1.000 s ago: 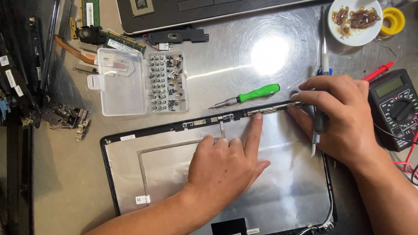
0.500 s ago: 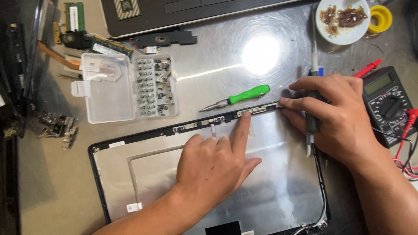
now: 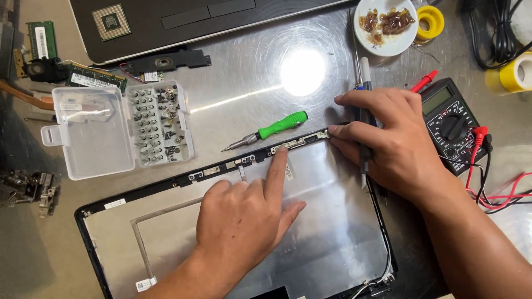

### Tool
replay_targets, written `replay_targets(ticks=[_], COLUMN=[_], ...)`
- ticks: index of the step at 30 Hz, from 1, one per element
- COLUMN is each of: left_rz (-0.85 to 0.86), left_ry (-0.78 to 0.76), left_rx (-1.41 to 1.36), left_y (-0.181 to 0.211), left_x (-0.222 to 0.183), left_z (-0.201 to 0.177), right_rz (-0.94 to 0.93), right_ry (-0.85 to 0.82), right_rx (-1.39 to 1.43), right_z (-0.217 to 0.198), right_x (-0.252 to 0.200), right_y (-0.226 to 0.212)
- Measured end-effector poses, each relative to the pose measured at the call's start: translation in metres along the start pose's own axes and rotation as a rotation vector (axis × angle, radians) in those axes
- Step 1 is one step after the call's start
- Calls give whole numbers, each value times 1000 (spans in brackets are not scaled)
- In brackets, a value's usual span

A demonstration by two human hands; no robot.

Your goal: Disassembling a laptop to remove the screen panel, including unscrewing hinges and managing internal cables.

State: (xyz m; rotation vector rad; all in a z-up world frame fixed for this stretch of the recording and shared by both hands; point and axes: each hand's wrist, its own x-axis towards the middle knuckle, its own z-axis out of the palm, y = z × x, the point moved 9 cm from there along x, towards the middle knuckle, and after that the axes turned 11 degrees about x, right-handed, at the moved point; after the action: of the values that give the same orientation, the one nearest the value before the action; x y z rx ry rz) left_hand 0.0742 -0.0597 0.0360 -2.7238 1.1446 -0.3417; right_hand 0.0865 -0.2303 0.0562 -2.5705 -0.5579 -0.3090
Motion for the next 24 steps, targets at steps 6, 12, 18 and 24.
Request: replay_targets(ticks=[6, 12, 18, 24], left_rz=[-7, -17, -17, -53], left_ry=[-11, 22, 166, 146], left_rx=[-38, -88, -552, -1358], left_y=[-1, -2, -16, -28], left_x=[1, 0, 4, 2], left_z=[4, 4, -7, -12], right_rz=[-17, 102, 238, 434], right_ry=[22, 116, 510, 278], right_rx=[7, 291, 1158, 1517], right_z=[-3, -13, -18, 6], right_x=[-3, -8, -57, -50], right_y=[-6, -4, 38, -6])
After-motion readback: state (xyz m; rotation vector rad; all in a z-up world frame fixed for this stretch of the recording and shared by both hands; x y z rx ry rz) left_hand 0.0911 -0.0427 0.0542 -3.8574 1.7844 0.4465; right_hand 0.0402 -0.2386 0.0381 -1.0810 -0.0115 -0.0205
